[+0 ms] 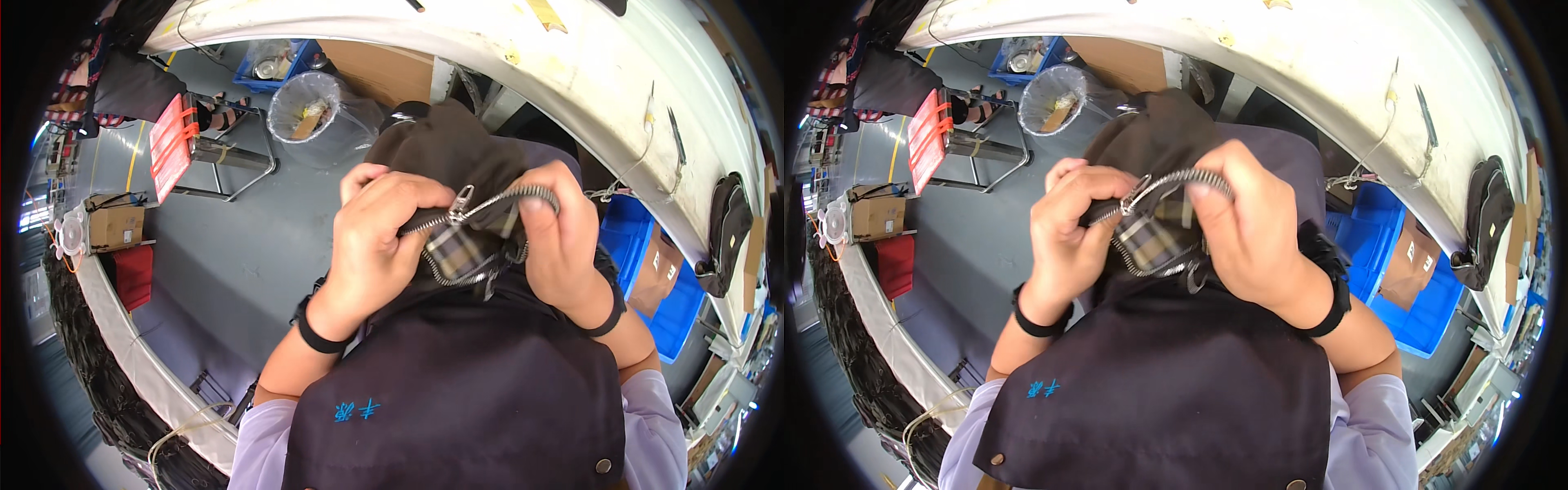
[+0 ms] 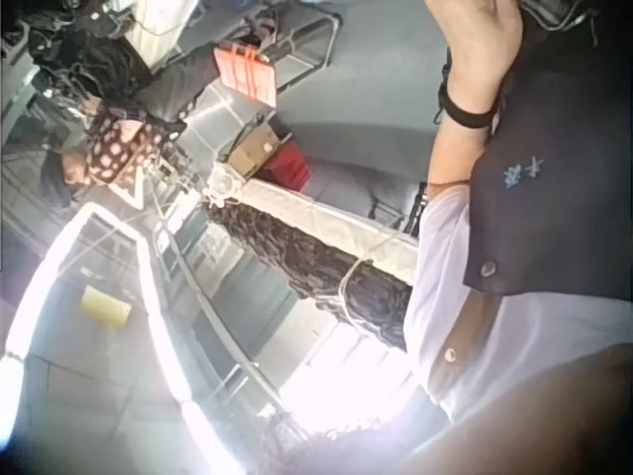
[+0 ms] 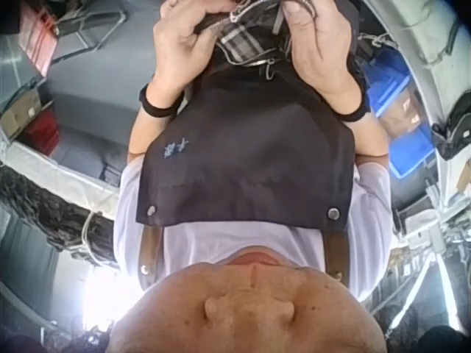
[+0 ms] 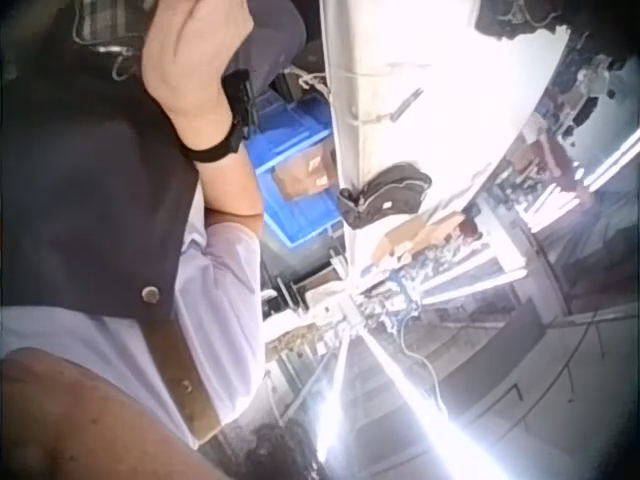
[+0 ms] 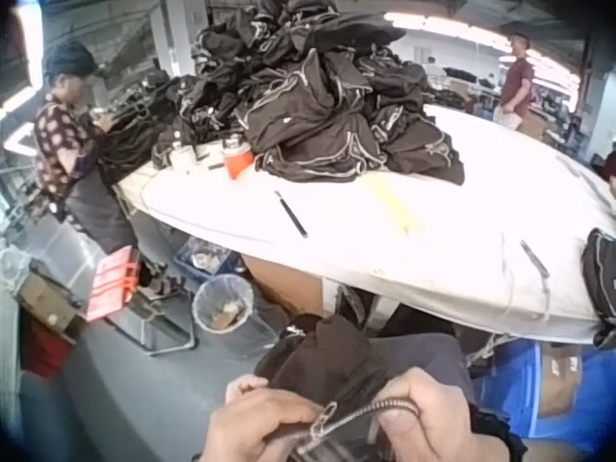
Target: Using a thin hook tool to adjust or repair the zipper slider on a fabric bag.
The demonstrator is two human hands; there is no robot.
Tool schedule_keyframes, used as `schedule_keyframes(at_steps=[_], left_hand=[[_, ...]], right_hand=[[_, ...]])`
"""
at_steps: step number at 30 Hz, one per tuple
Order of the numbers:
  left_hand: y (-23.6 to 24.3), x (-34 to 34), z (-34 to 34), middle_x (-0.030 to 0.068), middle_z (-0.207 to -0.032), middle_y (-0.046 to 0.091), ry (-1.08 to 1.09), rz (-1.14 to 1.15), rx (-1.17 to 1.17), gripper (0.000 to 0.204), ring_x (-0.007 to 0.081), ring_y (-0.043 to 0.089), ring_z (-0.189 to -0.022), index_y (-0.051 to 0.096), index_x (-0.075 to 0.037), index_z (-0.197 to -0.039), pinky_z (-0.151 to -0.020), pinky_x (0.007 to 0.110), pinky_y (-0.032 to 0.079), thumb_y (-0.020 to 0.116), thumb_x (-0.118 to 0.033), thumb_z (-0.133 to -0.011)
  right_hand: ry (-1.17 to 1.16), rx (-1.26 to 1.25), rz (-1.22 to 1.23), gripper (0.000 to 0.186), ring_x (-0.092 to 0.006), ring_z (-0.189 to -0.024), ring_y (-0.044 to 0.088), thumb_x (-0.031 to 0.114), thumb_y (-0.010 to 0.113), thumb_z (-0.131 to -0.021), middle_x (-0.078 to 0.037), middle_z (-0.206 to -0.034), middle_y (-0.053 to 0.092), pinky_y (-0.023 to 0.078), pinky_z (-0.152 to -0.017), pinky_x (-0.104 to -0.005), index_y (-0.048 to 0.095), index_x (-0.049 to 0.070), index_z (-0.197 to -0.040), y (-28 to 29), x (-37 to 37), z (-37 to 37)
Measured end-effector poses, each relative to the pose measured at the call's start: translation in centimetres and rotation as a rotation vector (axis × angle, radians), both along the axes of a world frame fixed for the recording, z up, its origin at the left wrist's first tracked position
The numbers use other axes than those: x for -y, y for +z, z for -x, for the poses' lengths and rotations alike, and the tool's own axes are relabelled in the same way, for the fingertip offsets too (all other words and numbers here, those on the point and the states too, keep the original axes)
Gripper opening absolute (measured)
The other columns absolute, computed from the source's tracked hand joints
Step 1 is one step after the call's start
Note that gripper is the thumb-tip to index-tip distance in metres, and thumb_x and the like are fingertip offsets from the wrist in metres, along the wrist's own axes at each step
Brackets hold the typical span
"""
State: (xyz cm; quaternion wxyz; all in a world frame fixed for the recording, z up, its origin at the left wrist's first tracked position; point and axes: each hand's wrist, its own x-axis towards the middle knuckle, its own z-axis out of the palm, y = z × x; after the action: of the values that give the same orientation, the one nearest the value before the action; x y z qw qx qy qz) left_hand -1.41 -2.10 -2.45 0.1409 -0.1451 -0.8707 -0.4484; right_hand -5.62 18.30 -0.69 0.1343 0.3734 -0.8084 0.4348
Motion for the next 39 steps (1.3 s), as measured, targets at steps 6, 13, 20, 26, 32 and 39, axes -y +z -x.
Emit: schedule_keyframes(at_steps=[6, 13, 20, 26, 32, 39], left_hand=[[2.3, 0.5, 0.5, 0.0043, -0.088, 0.060, -0.506, -0.877, 0.887, 0.019, 0.0113, 0.053, -0.078, 0.059, 0.002, -0.092, -0.071, 0.025, 0.042, 0.068, -0.013, -0.083], [1.4, 0.2, 0.1, 0.0017, -0.090, 0.058, -0.534, -0.848, 0.773, 0.014, 0.0079, 0.052, -0.080, 0.058, 0.001, -0.098, -0.071, 0.023, 0.044, 0.061, -0.011, -0.090], [4.5, 0.2, 1.0, 0.0078, -0.085, 0.057, -0.329, -0.200, 0.216, 0.016, 0.0179, 0.053, -0.079, 0.062, -0.001, -0.085, -0.076, 0.028, 0.041, 0.070, -0.003, -0.073], [5.3, 0.3, 1.4, 0.0070, -0.082, 0.058, -0.322, -0.063, 0.175, 0.013, 0.0188, 0.056, -0.076, 0.063, -0.003, -0.079, -0.070, 0.029, 0.044, 0.072, 0.000, -0.070], [4.7, 0.0, 1.6, 0.0067, -0.080, 0.057, -0.285, 0.031, 0.091, 0.015, 0.0210, 0.056, -0.076, 0.061, -0.005, -0.078, -0.071, 0.030, 0.043, 0.071, 0.001, -0.067], [3.8, -0.7, 1.0, 0.0060, -0.083, 0.058, -0.248, 0.085, -0.151, 0.015, 0.0216, 0.056, -0.078, 0.059, -0.007, -0.078, -0.070, 0.033, 0.043, 0.071, -0.001, -0.069]], right_hand=[[0.233, 1.578, 0.820, 0.029, -0.0089, -0.082, 0.058, 0.025, 0.045, -0.099, -0.003, -0.095, 0.063, 0.047, -0.074, -0.0242, 0.057, 0.000, -0.108, 1.3, 0.1, -0.4], [0.218, 1.540, 0.690, 0.014, -0.0054, -0.081, 0.058, 0.015, 0.062, -0.091, 0.000, -0.088, 0.064, 0.047, -0.072, -0.0222, 0.062, 0.003, -0.098, 1.3, -0.6, -1.3], [0.078, 1.457, 0.698, 0.015, -0.0047, -0.079, 0.057, 0.016, 0.061, -0.091, 0.001, -0.088, 0.064, 0.046, -0.071, -0.0216, 0.062, 0.003, -0.097, 2.0, 0.1, -2.1], [0.034, 1.432, 0.715, 0.013, -0.0027, -0.073, 0.052, 0.016, 0.061, -0.092, 0.003, -0.080, 0.060, 0.042, -0.065, -0.0208, 0.061, 0.004, -0.093, 2.1, 0.5, -2.6], [0.076, 1.408, 0.727, 0.011, -0.0021, -0.072, 0.052, 0.015, 0.060, -0.092, 0.004, -0.079, 0.060, 0.043, -0.064, -0.0207, 0.060, 0.004, -0.091, 1.2, 0.2, -2.5], [0.025, 1.393, 0.741, 0.010, -0.0024, -0.072, 0.053, 0.014, 0.060, -0.093, 0.003, -0.080, 0.061, 0.043, -0.063, -0.0211, 0.060, 0.004, -0.092, 1.5, 0.6, -2.4]])
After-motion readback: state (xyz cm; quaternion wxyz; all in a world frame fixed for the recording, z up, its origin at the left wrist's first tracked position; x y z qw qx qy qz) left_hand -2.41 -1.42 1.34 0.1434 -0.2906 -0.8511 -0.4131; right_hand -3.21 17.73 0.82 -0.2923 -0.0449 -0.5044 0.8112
